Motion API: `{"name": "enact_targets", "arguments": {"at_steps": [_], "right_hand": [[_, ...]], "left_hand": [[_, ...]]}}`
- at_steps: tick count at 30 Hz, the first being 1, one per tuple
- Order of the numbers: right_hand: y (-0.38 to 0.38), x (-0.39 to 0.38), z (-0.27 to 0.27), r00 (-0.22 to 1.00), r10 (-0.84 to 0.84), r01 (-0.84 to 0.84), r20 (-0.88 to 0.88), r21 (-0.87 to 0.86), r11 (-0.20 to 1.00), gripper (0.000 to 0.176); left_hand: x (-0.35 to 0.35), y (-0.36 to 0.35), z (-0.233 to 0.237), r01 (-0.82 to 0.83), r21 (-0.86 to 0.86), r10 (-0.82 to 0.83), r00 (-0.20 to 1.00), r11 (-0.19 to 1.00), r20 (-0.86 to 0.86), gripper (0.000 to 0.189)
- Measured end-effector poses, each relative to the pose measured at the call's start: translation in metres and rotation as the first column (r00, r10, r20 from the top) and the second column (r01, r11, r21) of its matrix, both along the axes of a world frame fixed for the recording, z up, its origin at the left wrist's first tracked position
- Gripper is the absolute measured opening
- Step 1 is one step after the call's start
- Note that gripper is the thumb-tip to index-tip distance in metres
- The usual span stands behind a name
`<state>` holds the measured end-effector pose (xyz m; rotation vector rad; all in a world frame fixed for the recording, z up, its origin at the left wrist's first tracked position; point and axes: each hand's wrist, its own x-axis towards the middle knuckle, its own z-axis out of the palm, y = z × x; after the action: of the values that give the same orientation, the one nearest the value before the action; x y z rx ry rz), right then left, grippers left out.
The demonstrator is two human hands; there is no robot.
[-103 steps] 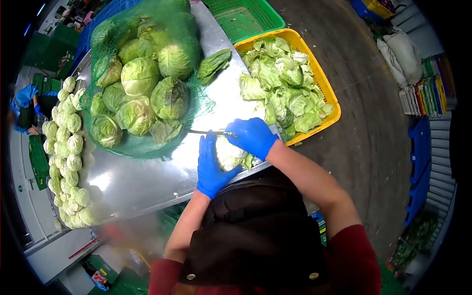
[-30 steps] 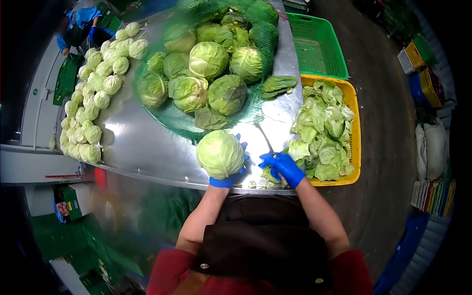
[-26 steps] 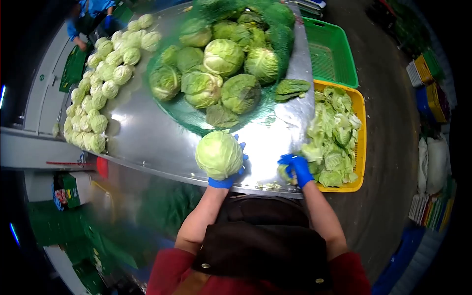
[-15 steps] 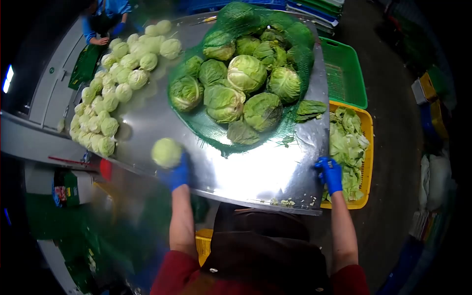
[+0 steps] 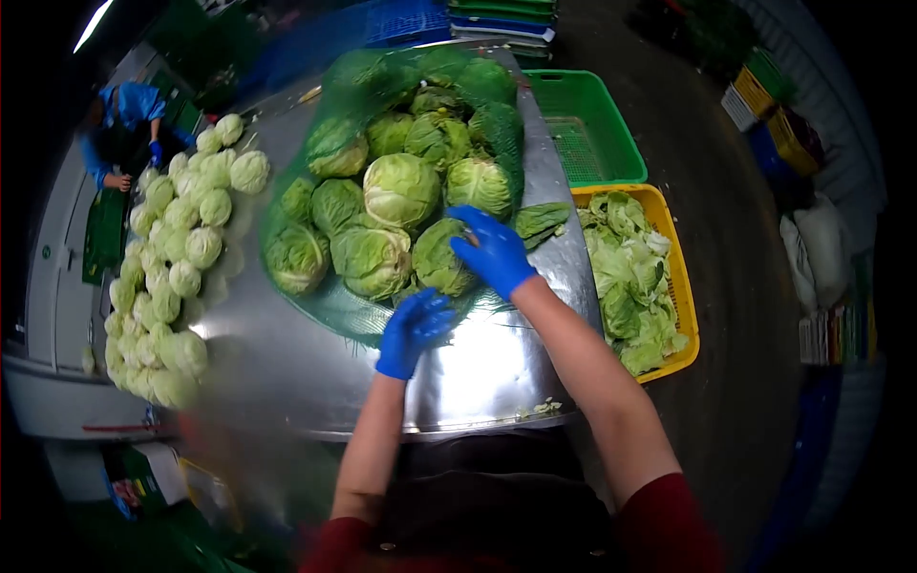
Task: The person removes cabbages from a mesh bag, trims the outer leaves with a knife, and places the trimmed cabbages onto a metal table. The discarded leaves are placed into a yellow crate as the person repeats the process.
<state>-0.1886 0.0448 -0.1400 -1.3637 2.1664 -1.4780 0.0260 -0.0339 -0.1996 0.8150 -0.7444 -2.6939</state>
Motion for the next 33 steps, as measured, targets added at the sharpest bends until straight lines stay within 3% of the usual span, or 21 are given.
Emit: {"name": "enact_targets", "arguments": {"at_steps": [3,5,8,10,13,14,16,17,18,20,23,25,26,27,28,29,30,31,33], "right_hand": [[-0.021,-0.011,-0.004,0.995,0.097,-0.086,-0.035,0.236,0.968,0.042],[-0.02,-0.015,-0.005,0.984,0.175,-0.141,-0.035,0.449,0.882,0.043],[0.026,0.013,-0.013,0.985,0.121,-0.091,-0.119,0.234,0.968,0.044],[0.067,0.045,-0.025,0.977,0.002,0.012,-0.212,0.064,0.998,0.039],[0.116,0.062,-0.017,0.977,-0.022,0.0,0.214,0.106,0.994,0.026],[0.123,0.055,-0.021,0.983,-0.064,0.045,0.171,0.115,0.992,0.034],[0.125,0.044,-0.021,0.88,-0.208,0.177,0.426,0.111,0.978,0.04],[0.127,0.038,-0.049,0.929,-0.115,0.087,0.351,0.092,0.992,0.045],[0.133,0.043,-0.072,0.832,-0.136,-0.015,0.537,0.268,0.963,0.046],[0.141,0.049,-0.063,0.741,-0.102,-0.014,0.664,0.168,0.986,0.047],[0.169,0.06,-0.065,0.661,-0.214,0.063,0.719,0.232,0.971,0.045],[0.195,0.062,-0.052,0.47,-0.348,-0.005,0.812,0.396,0.918,0.045],[0.209,0.065,-0.047,0.365,-0.421,-0.051,0.831,0.469,0.882,0.045],[0.221,0.073,-0.055,0.352,-0.442,0.045,0.825,0.457,0.888,0.041],[0.234,0.078,-0.065,0.622,-0.437,0.196,0.65,0.412,0.89,0.037],[0.245,0.081,-0.075,0.816,-0.428,0.317,0.389,0.318,0.894,0.034],[0.252,0.08,-0.082,0.907,-0.414,0.395,0.074,0.186,0.9,0.031],[0.253,0.078,-0.05,0.89,-0.425,0.371,0.164,0.28,0.885,0.019],[0.261,0.079,-0.034,0.938,-0.324,0.265,0.124,0.344,0.901,0.016]], "left_hand": [[-0.012,0.016,-0.017,-0.03,-0.039,0.035,0.992,0.999,0.12,0.05],[-0.009,0.016,-0.017,-0.008,-0.168,0.044,0.977,0.986,0.21,0.053],[0.0,0.029,0.004,-0.107,-0.221,0.158,0.961,0.969,0.229,0.061],[0.005,0.032,0.011,-0.018,-0.228,0.079,0.962,0.974,0.262,0.065],[0.009,0.064,0.009,-0.019,-0.257,0.122,0.913,0.966,0.39,0.069],[0.008,0.078,0.01,-0.033,-0.283,0.148,0.907,0.958,0.394,0.072],[-0.002,0.103,0.025,-0.036,-0.385,0.199,0.898,0.922,0.393,0.075],[-0.007,0.115,0.027,-0.086,-0.387,0.234,0.905,0.918,0.354,0.08],[-0.003,0.119,-0.006,-0.089,-0.449,0.246,0.921,0.889,0.303,0.087],[-0.008,0.133,0.007,-0.085,-0.516,0.258,0.927,0.852,0.274,0.092],[-0.015,0.139,0.038,0.024,-0.542,0.143,0.954,0.84,0.264,0.101],[-0.015,0.139,0.038,0.19,-0.831,0.149,0.94,0.523,0.308,0.102],[-0.016,0.14,0.04,0.261,-0.91,0.154,0.934,0.321,0.322,0.103],[-0.02,0.14,0.043,0.423,-0.905,0.183,0.887,0.044,0.423,0.106],[-0.026,0.143,0.039,0.543,-0.839,0.163,0.829,-0.009,0.535,0.104],[-0.037,0.148,0.048,0.549,-0.834,0.111,0.826,0.062,0.552,0.103],[-0.048,0.152,0.056,0.553,-0.824,0.061,0.825,0.127,0.563,0.103],[-0.05,0.156,0.052,0.507,-0.861,0.08,0.857,0.053,0.509,0.103],[-0.054,0.162,0.041,0.4,-0.911,0.102,0.915,-0.101,0.39,0.104]]}}
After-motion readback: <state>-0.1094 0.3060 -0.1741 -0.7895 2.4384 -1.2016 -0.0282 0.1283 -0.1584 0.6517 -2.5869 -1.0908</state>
